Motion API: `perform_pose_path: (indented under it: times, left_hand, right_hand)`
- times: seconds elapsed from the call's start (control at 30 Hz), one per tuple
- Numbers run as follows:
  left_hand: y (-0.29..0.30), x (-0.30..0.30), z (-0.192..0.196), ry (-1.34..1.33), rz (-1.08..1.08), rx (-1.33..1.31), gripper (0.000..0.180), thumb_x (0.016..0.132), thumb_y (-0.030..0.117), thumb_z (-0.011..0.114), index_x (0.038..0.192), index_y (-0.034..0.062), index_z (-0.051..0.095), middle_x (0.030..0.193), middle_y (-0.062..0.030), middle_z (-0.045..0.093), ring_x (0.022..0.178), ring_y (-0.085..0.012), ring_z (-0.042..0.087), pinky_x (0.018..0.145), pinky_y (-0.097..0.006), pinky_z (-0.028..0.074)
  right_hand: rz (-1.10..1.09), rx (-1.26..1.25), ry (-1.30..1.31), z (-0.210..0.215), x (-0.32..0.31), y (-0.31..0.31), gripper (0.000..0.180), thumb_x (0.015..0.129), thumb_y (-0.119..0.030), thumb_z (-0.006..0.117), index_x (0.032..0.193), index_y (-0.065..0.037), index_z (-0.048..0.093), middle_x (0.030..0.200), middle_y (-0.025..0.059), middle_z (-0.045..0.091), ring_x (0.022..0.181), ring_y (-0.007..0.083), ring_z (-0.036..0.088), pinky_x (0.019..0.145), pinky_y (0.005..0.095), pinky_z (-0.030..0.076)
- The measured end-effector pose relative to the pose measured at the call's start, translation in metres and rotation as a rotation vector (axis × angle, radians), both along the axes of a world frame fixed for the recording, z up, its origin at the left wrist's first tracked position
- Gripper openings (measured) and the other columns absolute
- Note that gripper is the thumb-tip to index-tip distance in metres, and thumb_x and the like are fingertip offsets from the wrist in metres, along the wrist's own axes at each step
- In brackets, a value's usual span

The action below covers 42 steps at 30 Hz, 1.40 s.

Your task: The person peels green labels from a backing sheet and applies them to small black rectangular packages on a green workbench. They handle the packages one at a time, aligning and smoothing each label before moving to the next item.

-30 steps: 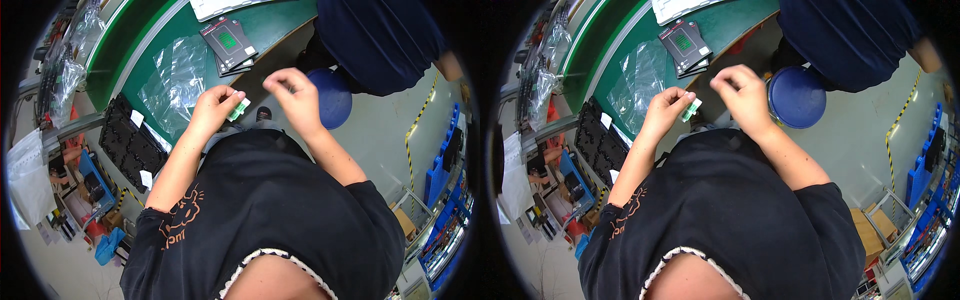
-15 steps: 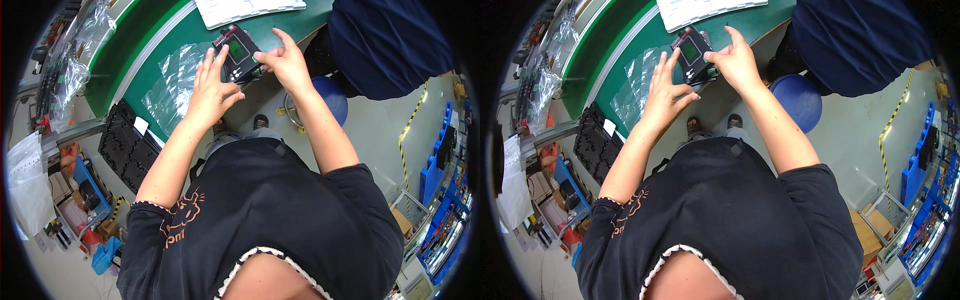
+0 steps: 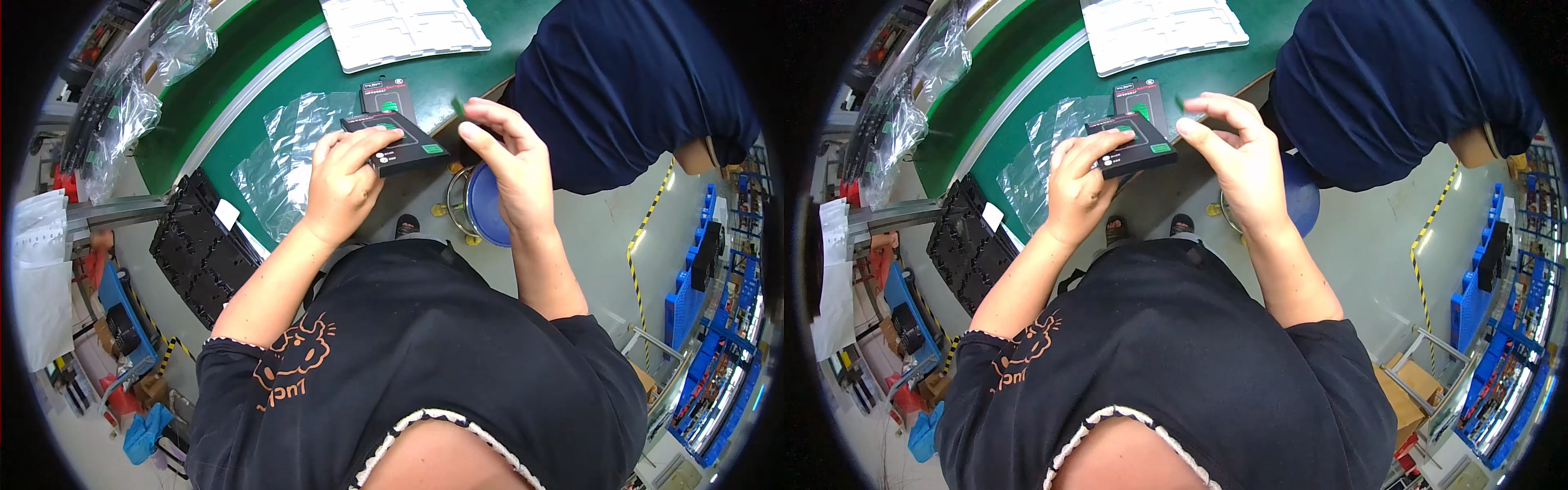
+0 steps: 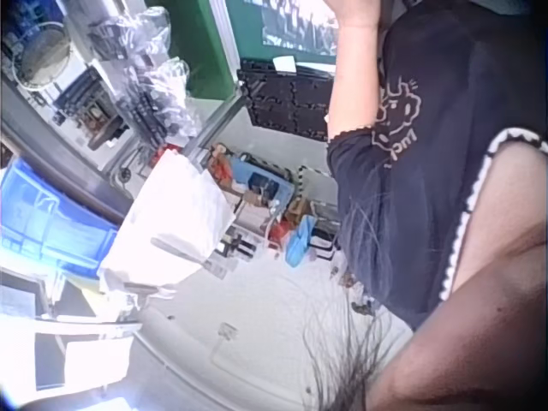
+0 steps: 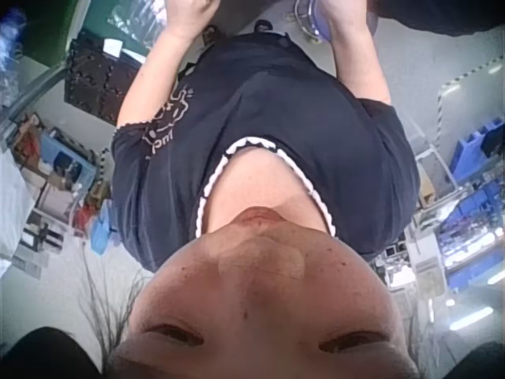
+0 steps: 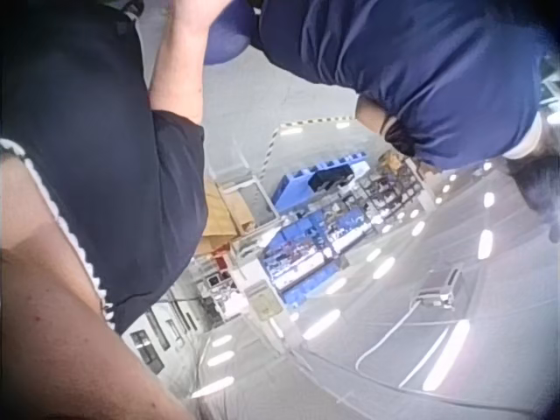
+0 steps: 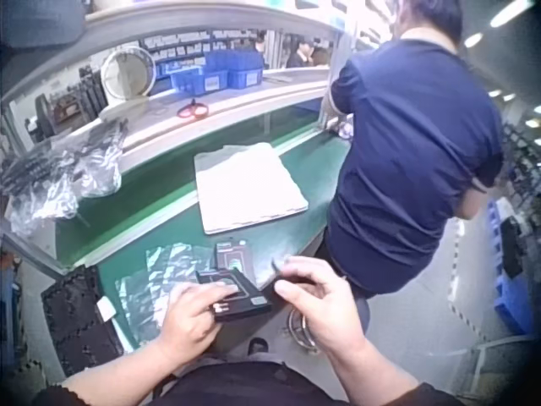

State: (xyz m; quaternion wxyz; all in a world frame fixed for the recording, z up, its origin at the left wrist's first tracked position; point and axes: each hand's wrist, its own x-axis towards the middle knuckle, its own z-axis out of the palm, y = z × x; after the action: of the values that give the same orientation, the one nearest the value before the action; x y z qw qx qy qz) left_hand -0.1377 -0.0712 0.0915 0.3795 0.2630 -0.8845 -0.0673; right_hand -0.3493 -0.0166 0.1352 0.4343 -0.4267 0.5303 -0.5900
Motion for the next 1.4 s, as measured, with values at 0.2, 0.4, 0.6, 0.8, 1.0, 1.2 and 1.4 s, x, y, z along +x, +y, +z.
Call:
perform_pose_path:
  times: [0.2,0.4,0.6,0.8,1.0,1.2,1.4]
  left_hand:
    - [0.019,-0.007,0.003,0.013,0.114,0.079,0.016,0.064,0.002,0.073,0.065,0.0045,0.057,0.114,-0.0023,0.067,0.101,-0.0214,0.064,0.085,-0.039,0.039]
    - [0.036,-0.017,0.005,0.051,0.210,0.127,0.008,0.074,0.009,0.074,0.080,0.0085,0.069,0.109,0.0014,0.067,0.094,-0.0179,0.064,0.083,-0.038,0.038]
    - [0.043,-0.018,0.007,-0.007,0.207,0.128,0.012,0.074,0.009,0.074,0.086,0.0096,0.073,0.112,0.0009,0.067,0.095,-0.0183,0.063,0.084,-0.037,0.039]
    - [0.046,-0.019,0.008,-0.015,0.202,0.127,0.012,0.074,0.009,0.074,0.086,0.0096,0.073,0.112,0.0008,0.067,0.095,-0.0191,0.063,0.085,-0.037,0.039]
    - [0.047,-0.020,0.008,-0.017,0.168,0.125,0.013,0.073,0.007,0.074,0.086,0.0097,0.072,0.112,-0.0007,0.067,0.093,-0.0204,0.063,0.085,-0.038,0.040]
    - [0.046,-0.023,0.008,0.007,0.146,0.132,0.017,0.072,0.006,0.074,0.089,0.0104,0.072,0.111,-0.0011,0.067,0.092,-0.0215,0.063,0.085,-0.039,0.041]
    - [0.044,-0.025,0.007,0.011,0.143,0.133,0.019,0.073,0.006,0.074,0.091,0.0111,0.072,0.111,-0.0007,0.067,0.093,-0.0215,0.063,0.087,-0.039,0.041]
  right_hand:
    - [0.130,0.023,-0.101,0.015,0.012,0.018,0.009,0.082,-0.010,0.070,0.087,-0.002,0.069,0.128,0.0142,0.050,0.126,0.0207,0.046,0.101,0.0340,0.037]
    - [0.117,-0.043,0.018,0.003,0.018,0.024,0.008,0.082,-0.011,0.068,0.084,-0.004,0.068,0.129,0.0138,0.049,0.129,0.0260,0.040,0.105,0.0394,0.032]
    - [0.219,-0.058,0.215,0.004,0.009,0.018,0.010,0.083,-0.013,0.068,0.085,-0.003,0.066,0.132,0.0152,0.049,0.126,0.0272,0.042,0.105,0.0394,0.033]
    - [0.226,-0.095,0.390,0.004,0.007,0.020,0.009,0.084,-0.012,0.065,0.086,-0.003,0.065,0.132,0.0155,0.050,0.121,0.0243,0.045,0.102,0.0373,0.034]
    - [0.247,-0.096,0.404,0.007,0.003,0.019,0.009,0.084,-0.011,0.065,0.086,-0.002,0.064,0.129,0.0157,0.050,0.123,0.0271,0.044,0.102,0.0382,0.035]
    - [0.280,-0.104,0.331,0.008,0.001,0.018,0.010,0.084,-0.011,0.065,0.086,-0.002,0.064,0.127,0.0164,0.050,0.121,0.0275,0.046,0.101,0.0381,0.037]
    - [0.292,-0.104,0.252,0.010,-0.001,0.018,0.010,0.085,-0.012,0.065,0.085,-0.001,0.064,0.127,0.0154,0.050,0.120,0.0250,0.047,0.100,0.0372,0.037]
